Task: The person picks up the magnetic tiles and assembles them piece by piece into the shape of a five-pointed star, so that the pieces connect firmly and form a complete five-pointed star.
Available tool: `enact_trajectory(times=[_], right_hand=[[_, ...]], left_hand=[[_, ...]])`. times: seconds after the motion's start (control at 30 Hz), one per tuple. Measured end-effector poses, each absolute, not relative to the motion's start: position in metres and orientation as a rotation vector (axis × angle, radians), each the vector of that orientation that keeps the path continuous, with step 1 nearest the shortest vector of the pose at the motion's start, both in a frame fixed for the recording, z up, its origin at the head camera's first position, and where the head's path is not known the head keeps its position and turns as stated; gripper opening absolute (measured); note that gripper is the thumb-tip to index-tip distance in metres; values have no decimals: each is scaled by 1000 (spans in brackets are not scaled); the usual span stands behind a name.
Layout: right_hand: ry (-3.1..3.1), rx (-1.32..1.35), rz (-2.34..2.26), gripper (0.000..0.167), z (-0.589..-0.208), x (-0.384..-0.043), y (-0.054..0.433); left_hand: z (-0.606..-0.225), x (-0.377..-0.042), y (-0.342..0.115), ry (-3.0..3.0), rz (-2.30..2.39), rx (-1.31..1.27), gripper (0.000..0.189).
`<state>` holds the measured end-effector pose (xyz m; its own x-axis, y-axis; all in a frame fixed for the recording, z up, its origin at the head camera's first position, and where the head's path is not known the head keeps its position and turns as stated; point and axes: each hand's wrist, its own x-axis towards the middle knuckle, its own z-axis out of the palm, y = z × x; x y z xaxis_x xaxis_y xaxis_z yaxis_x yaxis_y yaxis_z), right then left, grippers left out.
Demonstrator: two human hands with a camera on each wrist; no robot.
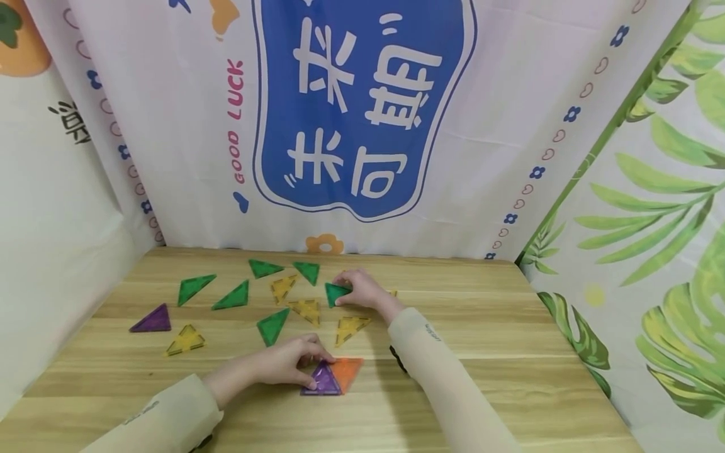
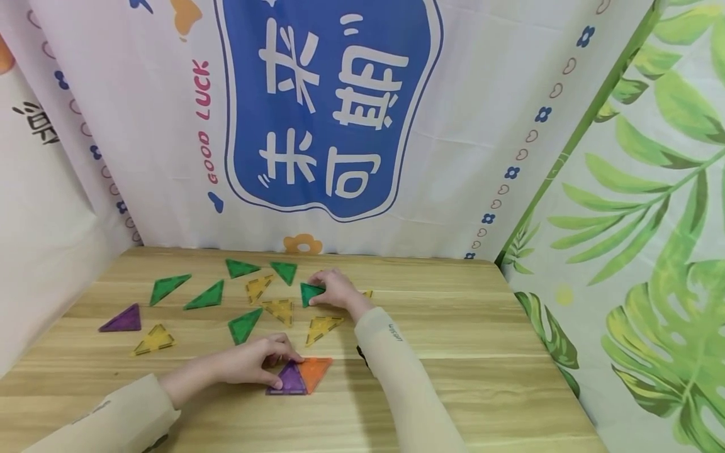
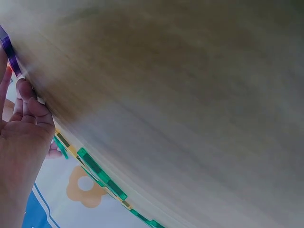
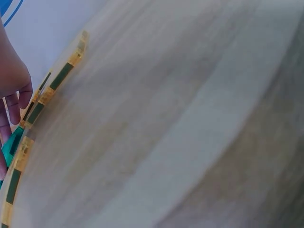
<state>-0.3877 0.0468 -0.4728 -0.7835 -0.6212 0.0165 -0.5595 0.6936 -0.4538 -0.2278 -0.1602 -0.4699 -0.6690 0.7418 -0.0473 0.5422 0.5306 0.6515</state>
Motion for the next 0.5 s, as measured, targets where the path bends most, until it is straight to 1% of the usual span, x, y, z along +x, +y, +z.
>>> enact_trajectory(times=[0.13, 0.2, 0.27, 0.4, 0.5], right_hand=[[2725, -952, -722, 56, -471, -388, 49], [2710, -935, -751, 55, -469, -387, 49], [2691, -906, -793, 46, -467, -385, 50], [2637, -873, -884, 21, -465, -382, 52], [2608, -886, -908, 12, -463, -381, 54]], left_hand=[[-469, -228, -159, 2457, 881, 1055, 44], [-469, -228, -159, 2456, 884, 1055, 44], [-470, -228, -159, 2455, 886, 1060, 44], [-470, -226, -160, 2451, 890, 1084, 44], [-470, -226, -161, 2439, 901, 1090, 44]])
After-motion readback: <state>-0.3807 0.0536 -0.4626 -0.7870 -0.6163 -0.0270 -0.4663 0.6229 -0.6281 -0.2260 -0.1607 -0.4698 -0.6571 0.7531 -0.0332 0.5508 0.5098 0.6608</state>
